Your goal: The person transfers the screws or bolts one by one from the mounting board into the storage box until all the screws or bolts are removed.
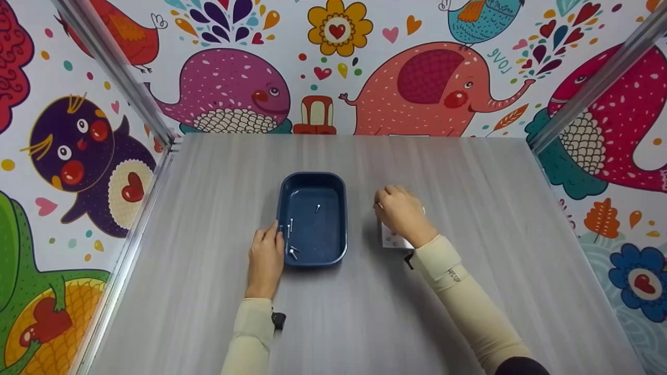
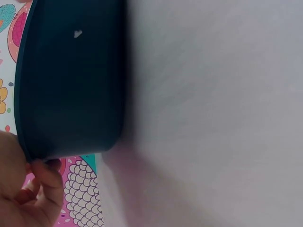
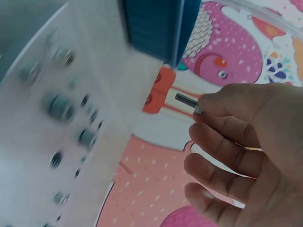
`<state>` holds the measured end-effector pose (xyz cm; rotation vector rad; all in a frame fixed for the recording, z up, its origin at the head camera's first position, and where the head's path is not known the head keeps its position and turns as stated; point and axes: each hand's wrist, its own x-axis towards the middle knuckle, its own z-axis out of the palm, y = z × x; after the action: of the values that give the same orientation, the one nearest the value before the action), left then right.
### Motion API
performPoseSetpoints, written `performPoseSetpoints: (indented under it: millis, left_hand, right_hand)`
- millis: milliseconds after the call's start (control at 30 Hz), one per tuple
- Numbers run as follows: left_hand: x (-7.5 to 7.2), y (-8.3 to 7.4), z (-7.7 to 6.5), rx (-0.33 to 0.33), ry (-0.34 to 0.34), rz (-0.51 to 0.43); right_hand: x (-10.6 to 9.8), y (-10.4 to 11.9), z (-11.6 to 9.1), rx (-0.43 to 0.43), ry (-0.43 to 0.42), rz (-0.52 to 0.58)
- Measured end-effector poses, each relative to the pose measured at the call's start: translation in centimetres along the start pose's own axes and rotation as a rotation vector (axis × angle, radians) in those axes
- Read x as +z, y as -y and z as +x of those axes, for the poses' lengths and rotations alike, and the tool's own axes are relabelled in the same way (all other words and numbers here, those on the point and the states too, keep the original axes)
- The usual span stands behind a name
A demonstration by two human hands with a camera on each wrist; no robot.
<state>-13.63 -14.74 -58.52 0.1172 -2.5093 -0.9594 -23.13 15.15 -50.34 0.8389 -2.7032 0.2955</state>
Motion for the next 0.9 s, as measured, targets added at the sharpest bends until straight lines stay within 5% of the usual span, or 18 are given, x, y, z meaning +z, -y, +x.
performPoseSetpoints:
  millis: [400,900]
  left_hand:
    - [0.0,0.1,0.0,0.016,-0.022,-0.015]
    - [0.1,0.2,0.1,0.037,-0.035,-0.002]
  right_hand:
    - [1.1,4.1,1.7,-0.122,-0.043,0.046]
    - [1.6,5.2,1.7,-0.154,-0.018,0.09]
